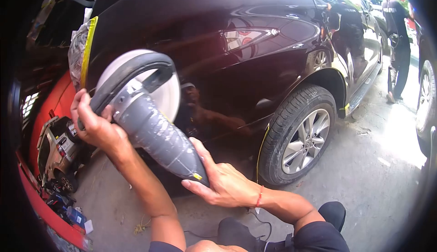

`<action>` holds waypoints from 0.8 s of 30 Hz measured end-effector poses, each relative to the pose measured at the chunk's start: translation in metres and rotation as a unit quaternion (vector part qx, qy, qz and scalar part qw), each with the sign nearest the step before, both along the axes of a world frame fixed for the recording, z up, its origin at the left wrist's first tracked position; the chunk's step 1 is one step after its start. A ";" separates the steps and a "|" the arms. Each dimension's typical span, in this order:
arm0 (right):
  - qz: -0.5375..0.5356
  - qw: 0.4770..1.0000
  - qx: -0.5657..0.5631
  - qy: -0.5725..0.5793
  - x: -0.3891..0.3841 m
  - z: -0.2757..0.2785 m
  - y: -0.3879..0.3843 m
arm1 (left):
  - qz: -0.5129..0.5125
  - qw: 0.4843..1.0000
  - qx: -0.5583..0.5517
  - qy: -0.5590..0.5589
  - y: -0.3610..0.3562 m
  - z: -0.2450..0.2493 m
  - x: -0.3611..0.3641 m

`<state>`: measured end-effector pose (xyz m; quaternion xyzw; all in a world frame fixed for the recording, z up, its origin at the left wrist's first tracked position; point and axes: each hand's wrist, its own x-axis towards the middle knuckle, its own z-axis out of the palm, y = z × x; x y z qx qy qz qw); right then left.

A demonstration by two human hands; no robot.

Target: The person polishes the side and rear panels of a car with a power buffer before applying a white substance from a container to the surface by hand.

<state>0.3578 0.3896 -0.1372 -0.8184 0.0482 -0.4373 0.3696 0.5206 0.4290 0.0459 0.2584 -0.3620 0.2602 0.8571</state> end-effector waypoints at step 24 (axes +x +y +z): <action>-0.068 0.997 0.030 0.005 0.052 -0.017 0.030 | -0.089 0.991 -0.075 -0.072 0.020 -0.018 0.048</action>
